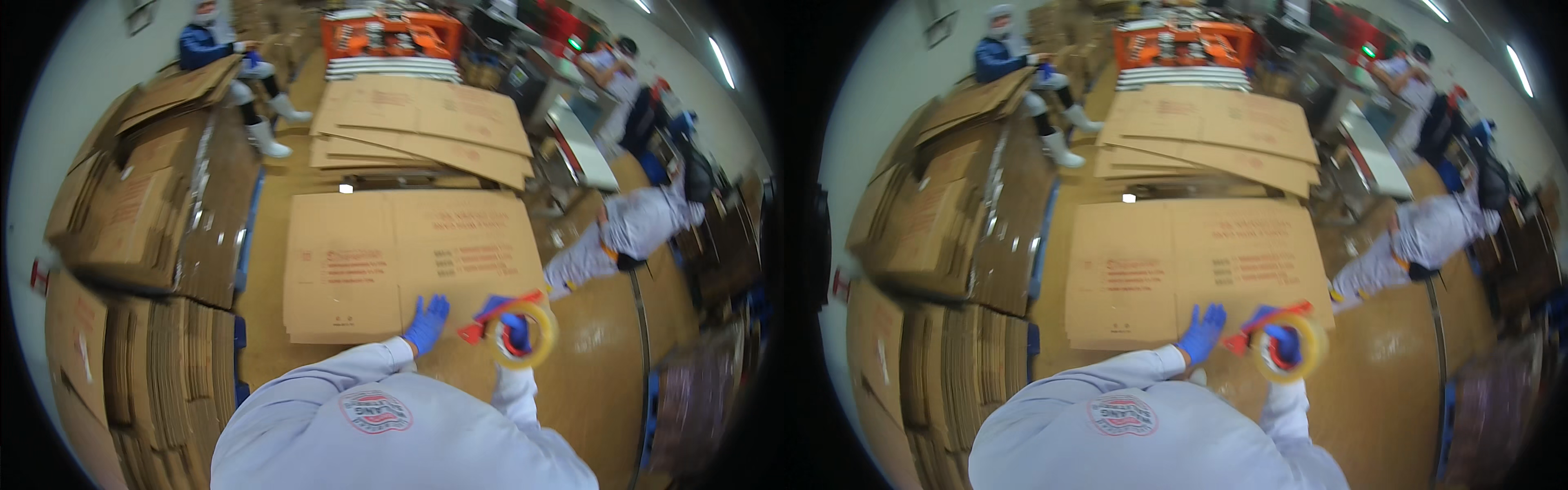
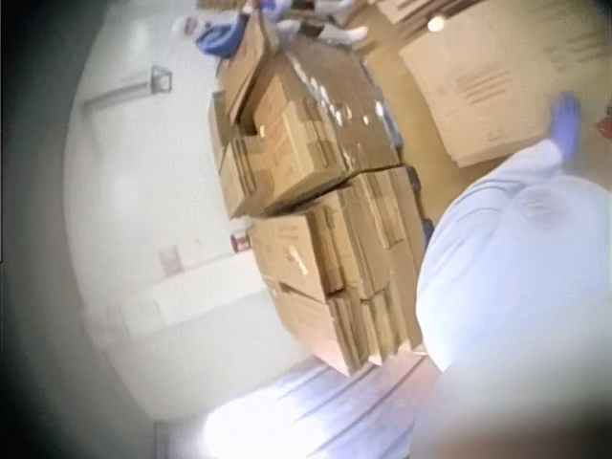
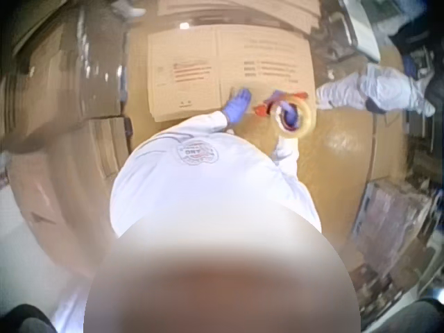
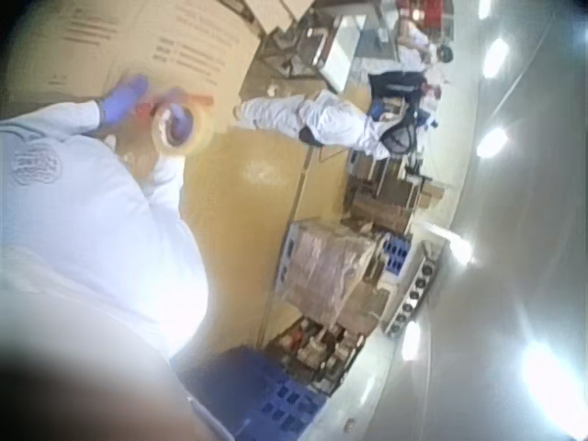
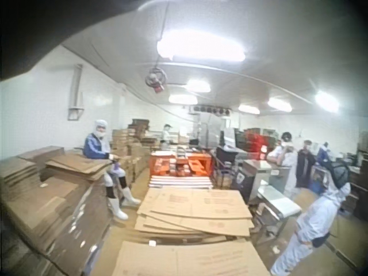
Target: The person tapes cardboard boxes on a conveyor using a handheld tape dispenser. They repeatedly pull tape, apply it to box seams, and move the sealed boxes along the line. Other workers in protective gear assist nearby.
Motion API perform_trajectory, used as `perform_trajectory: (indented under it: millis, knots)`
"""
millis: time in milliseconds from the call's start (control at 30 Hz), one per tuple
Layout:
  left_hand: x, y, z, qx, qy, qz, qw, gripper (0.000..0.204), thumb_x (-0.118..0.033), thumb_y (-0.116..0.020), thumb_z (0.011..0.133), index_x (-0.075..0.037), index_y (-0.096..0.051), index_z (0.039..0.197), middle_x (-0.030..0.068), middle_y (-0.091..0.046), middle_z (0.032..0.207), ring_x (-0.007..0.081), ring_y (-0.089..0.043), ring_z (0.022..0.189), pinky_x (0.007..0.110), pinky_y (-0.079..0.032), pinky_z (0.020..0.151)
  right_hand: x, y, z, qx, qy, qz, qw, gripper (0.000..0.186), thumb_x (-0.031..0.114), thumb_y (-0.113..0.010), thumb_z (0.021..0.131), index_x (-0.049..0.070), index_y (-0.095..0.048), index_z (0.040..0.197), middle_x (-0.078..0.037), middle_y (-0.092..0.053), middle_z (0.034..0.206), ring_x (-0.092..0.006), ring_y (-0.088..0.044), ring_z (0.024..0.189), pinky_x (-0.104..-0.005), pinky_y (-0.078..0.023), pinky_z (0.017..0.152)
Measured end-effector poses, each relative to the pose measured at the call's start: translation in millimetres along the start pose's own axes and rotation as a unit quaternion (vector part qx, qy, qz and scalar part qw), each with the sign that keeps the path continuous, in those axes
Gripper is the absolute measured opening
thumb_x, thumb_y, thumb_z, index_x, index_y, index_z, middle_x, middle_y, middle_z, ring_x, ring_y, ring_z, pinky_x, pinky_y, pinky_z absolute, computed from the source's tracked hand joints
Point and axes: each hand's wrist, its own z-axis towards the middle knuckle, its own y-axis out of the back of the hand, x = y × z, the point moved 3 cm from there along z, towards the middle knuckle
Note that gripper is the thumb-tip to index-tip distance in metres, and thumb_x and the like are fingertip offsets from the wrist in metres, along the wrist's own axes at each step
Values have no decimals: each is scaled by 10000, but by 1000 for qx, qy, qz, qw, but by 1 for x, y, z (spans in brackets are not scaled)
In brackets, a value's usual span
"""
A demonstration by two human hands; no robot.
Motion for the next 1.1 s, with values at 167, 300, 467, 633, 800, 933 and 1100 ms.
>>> perform_trajectory:
  millis: [167,300,467,633,800,933,1100]
  knots:
    - [-17,64,-12,-114,-108,-57,986,557,-140,-422,890,-34,-355,1432,150,-340,1501,272,-346,1388,621,-278,1059,74,40,0,255,98,-7,962,536,453,-600,742,-71,-658,835,-172,-652,749,-239,-588,732,-328,-452,693]
    - [28,196,-1,-310,-70,-174,932,505,-64,-486,866,-48,-445,1369,124,-454,1420,243,-466,1300,545,-354,1050,106,52,10,289,251,54,922,666,580,-530,818,-75,-653,814,-179,-655,745,-241,-598,783,-348,-448,691]
    - [72,288,-25,-561,4,-482,673,456,46,-562,850,7,-473,1296,150,-528,1319,272,-577,1160,414,-430,1006,109,42,13,183,139,185,956,726,598,-361,943,-82,-593,1050,-225,-614,1103,-327,-571,1039,-435,-388,1007]
    - [104,264,-55,-582,198,-688,385,481,-50,-629,871,6,-391,1285,111,-509,1188,205,-521,1101,360,-449,933,70,21,25,33,-50,269,961,637,526,-488,944,-49,-527,1216,-165,-586,1207,-263,-546,1145,-403,-419,1025]
    - [70,141,-100,-283,354,-813,364,350,-214,-559,944,-39,-465,1232,107,-524,1225,218,-604,1017,368,-512,856,-39,57,31,-69,4,2,998,523,236,-646,900,65,-463,1359,-70,-603,1115,-185,-573,1021,-320,-458,920]
    - [39,41,-102,24,233,-927,292,341,-226,-558,943,-44,-517,1228,127,-608,1174,228,-628,1018,374,-514,870,-131,89,31,-25,182,-512,839,801,121,-766,778,163,-359,1466,-90,-549,1221,-216,-531,1085,-376,-426,970]
    - [123,0,-142,-67,286,-711,638,417,-176,-588,908,-45,-507,1296,120,-637,1179,289,-604,1086,373,-475,931,-180,56,30,1,184,-433,882,886,141,-808,715,142,-345,1470,-145,-513,1292,-299,-500,1155,-446,-399,993]
